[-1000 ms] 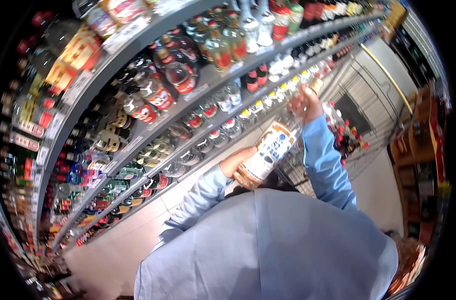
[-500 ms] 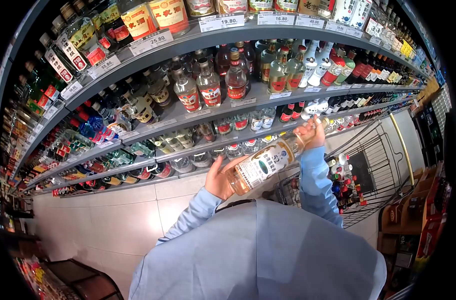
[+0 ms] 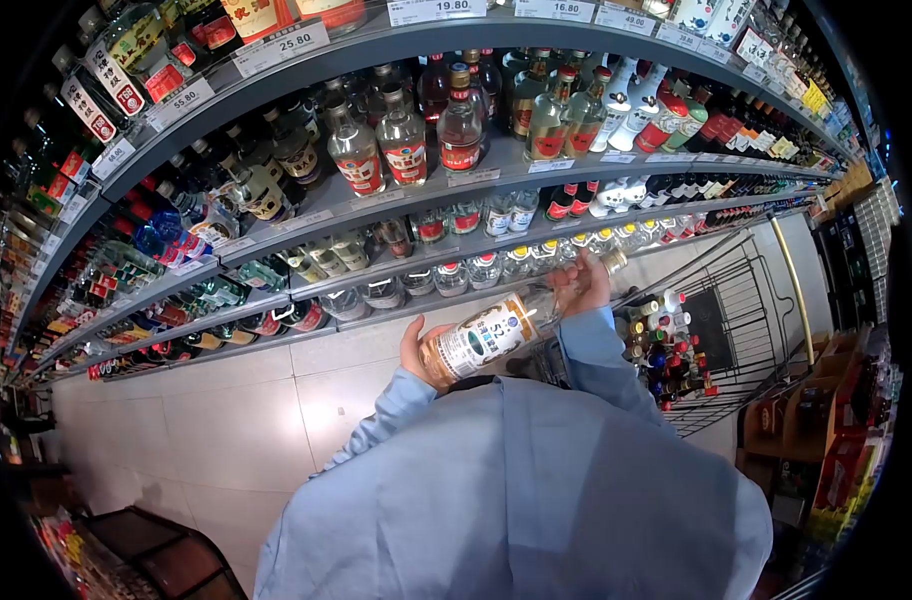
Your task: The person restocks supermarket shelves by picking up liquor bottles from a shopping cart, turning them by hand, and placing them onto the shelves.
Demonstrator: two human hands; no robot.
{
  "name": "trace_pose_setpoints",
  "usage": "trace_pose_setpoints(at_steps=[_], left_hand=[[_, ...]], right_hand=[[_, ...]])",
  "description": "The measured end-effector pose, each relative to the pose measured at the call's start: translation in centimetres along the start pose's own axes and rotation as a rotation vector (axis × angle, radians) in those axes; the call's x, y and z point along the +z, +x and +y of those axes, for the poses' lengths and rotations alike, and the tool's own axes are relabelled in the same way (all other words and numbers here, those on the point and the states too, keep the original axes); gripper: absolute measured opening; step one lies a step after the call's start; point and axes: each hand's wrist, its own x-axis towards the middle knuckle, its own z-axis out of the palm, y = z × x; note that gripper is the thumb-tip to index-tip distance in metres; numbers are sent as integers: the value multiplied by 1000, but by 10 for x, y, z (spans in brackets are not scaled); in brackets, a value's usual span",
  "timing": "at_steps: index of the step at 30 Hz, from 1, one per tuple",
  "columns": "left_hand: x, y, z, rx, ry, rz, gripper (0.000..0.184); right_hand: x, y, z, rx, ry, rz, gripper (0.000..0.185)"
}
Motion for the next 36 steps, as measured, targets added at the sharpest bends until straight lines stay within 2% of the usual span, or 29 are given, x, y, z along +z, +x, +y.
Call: trace_pose_setpoints(at_steps=[6, 10, 13, 15, 18, 19, 21, 23, 26, 27, 29, 30, 33, 35, 36], left_hand=[[9, 11, -9, 59, 22, 49, 57], [8, 33, -16, 82, 70, 76, 56], [18, 49, -23, 6, 81, -45, 57], [36, 67, -36, 9, 102, -24, 57], [50, 118, -50, -25, 119, -154, 55], [52, 141, -52, -54, 136, -184, 56], [63, 186, -67, -65, 190, -9, 57], [68, 224, -81, -104, 227, -13, 59], [66, 278, -102, -105, 268, 204, 50], [68, 290, -106, -113, 193, 107, 47], [75, 318, -118, -76, 186, 79, 45], [76, 332, -122, -79, 171, 59, 46], [80, 379, -123, -94, 93, -35, 49], [79, 403, -121, -130, 17, -109, 46], [95, 399, -118, -68, 113, -202, 43]], right_hand=[[-16, 13, -7, 17, 95, -82, 19], [-36, 25, -23, 164, 83, -106, 14], [-53, 32, -39, 173, 66, -21, 14], [-58, 42, -54, 76, 67, 58, 15], [-68, 79, -80, 16, 104, 229, 17], [-71, 92, -88, -2, 112, 190, 17], [-79, 122, -101, -38, 133, 106, 17], [-82, 153, -105, -142, -13, 100, 13], [-77, 181, -90, -382, -242, -55, 13], [-79, 194, -82, -484, -356, -112, 13], [-84, 211, -71, -473, -560, -164, 14], [-85, 218, -68, -400, -609, -151, 19], [-95, 246, -52, -534, -830, -255, 19], [-100, 263, -37, -564, -873, -336, 19], [-102, 270, -30, -584, -878, -377, 19]])
